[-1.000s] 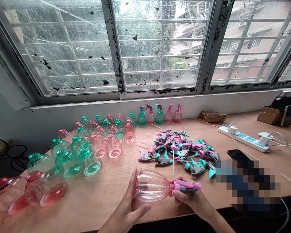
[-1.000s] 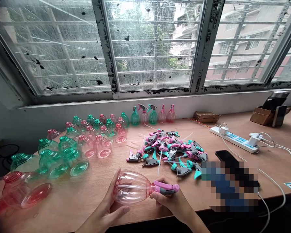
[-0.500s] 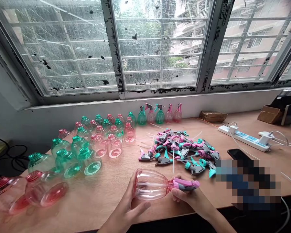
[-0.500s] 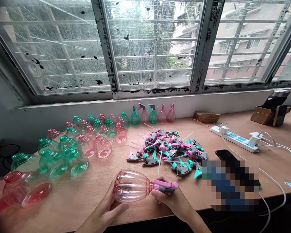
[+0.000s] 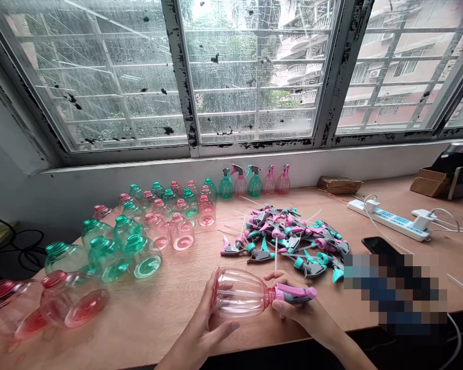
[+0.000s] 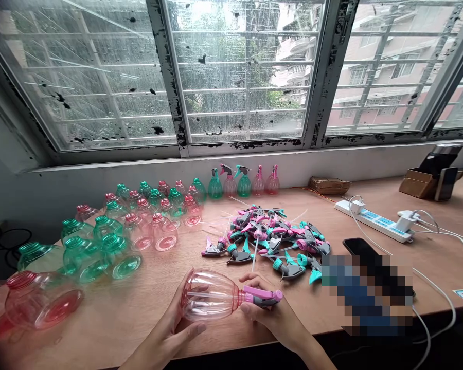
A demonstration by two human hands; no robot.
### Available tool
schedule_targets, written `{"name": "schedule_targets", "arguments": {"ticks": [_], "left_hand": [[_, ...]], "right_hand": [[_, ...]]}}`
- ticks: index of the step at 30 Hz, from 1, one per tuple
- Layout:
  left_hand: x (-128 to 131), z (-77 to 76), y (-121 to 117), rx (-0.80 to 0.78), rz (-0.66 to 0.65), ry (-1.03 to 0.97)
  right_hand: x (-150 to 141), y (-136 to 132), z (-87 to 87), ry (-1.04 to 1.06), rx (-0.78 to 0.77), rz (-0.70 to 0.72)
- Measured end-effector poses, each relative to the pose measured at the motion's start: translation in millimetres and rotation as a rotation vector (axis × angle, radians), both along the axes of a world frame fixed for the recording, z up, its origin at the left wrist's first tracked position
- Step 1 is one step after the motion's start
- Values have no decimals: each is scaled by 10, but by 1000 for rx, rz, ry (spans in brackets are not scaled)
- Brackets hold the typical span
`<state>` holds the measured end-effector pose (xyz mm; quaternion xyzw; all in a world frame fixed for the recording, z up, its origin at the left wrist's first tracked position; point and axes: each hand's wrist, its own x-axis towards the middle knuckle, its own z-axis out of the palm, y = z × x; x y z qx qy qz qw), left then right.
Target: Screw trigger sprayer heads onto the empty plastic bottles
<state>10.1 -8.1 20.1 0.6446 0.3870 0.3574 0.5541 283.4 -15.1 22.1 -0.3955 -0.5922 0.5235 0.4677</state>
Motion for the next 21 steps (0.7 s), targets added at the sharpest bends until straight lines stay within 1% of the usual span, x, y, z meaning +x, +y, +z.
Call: {"name": "schedule_targets", "arguments": {"ticks": [3,6,10,14,21], "left_hand": [[0,11,2,-2,15,2],[-11,11,3,-31,10,-2],[-33,-39,12,-83,10,-38],[-32,-79,18,-61,15,-46],[-17,14,4,15,2,49]], "right_hand": [[4,4,-50,52,-47,16],[6,6,-100,45,-68,19],[8,11,-127,44,-72,21],[7,14,-113,50,-72,14],[3,6,-26,-8,-37,-33]]}}
